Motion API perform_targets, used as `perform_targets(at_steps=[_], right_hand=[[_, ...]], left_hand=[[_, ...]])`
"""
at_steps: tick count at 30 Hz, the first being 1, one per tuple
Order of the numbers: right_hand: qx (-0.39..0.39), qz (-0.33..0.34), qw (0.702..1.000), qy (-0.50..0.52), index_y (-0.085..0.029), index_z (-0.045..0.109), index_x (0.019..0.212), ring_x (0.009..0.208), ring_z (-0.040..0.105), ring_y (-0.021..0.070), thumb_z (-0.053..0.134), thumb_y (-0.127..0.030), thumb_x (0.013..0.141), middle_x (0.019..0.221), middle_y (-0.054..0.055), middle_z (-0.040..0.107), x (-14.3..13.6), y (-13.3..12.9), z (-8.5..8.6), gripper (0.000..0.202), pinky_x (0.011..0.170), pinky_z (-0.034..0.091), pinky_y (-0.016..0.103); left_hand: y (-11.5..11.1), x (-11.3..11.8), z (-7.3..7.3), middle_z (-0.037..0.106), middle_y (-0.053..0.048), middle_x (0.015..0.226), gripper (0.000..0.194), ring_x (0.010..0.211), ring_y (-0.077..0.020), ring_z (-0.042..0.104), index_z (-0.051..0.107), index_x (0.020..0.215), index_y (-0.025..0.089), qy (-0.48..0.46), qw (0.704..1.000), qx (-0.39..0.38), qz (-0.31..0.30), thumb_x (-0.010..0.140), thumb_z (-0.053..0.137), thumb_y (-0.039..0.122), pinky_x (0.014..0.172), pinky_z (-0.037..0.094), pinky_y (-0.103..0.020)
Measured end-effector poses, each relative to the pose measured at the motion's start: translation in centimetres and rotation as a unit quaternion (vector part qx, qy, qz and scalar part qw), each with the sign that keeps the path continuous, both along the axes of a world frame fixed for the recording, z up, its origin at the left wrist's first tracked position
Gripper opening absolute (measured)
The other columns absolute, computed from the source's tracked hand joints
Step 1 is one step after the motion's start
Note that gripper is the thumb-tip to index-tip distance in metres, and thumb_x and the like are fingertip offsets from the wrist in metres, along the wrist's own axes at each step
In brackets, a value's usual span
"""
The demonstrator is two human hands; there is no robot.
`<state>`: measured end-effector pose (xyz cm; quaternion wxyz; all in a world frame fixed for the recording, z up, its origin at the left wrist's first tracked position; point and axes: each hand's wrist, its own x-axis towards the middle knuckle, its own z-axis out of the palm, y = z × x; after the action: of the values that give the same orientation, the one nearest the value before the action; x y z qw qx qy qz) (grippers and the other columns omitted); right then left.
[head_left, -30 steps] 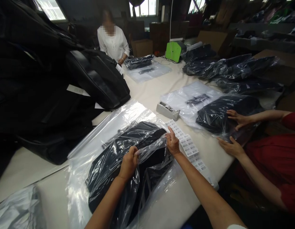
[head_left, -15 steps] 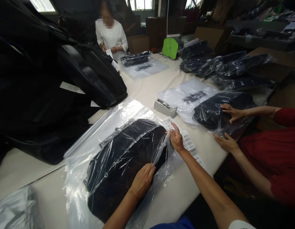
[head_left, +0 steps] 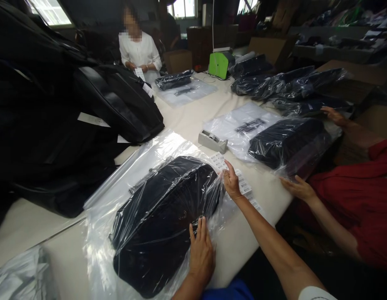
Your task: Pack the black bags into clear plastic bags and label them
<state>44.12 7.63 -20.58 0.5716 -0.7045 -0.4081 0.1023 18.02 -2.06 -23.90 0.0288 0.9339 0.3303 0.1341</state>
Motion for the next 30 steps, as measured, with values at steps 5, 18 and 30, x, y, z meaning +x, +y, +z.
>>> perform_targets(at_steps=[5,18,30], right_hand=[[-0.012,0.020,1.000,-0.001,-0.014,0.046,0.141,0.060,0.057,0.0149,0.040,-0.037,0.096,0.067,0.000,0.062,0.4,-1.7,1.4,0.051,0.071,0.052,0.029],[-0.152,0.121,0.979,0.063,-0.017,0.041,0.144,0.052,0.054,0.0136,0.038,-0.038,0.098,0.062,-0.003,0.056,-3.4,-16.4,-1.1,0.050,0.060,0.052,0.027],[0.059,0.130,0.965,-0.220,-0.021,0.022,0.151,0.114,0.059,0.0260,0.058,-0.022,0.086,0.117,0.010,0.063,-7.8,-13.9,7.8,0.074,0.104,0.045,0.051]], left_hand=[[4.2,-3.0,0.2,0.071,-0.011,0.108,0.033,0.101,-0.0197,0.067,0.063,0.112,0.013,-0.137,0.987,0.064,-0.059,0.091,0.039,0.005,0.090,0.060,-0.036],[2.2,-13.0,1.9,0.070,-0.006,0.098,0.030,0.089,-0.0144,0.068,0.060,0.113,0.022,-0.146,0.969,-0.174,-0.093,0.096,0.037,0.014,0.083,0.056,-0.024],[3.3,-14.1,-0.7,0.070,0.001,0.083,0.027,0.063,-0.0129,0.066,0.064,0.114,0.030,-0.118,0.970,-0.136,-0.161,0.093,0.048,0.035,0.060,0.053,-0.017]])
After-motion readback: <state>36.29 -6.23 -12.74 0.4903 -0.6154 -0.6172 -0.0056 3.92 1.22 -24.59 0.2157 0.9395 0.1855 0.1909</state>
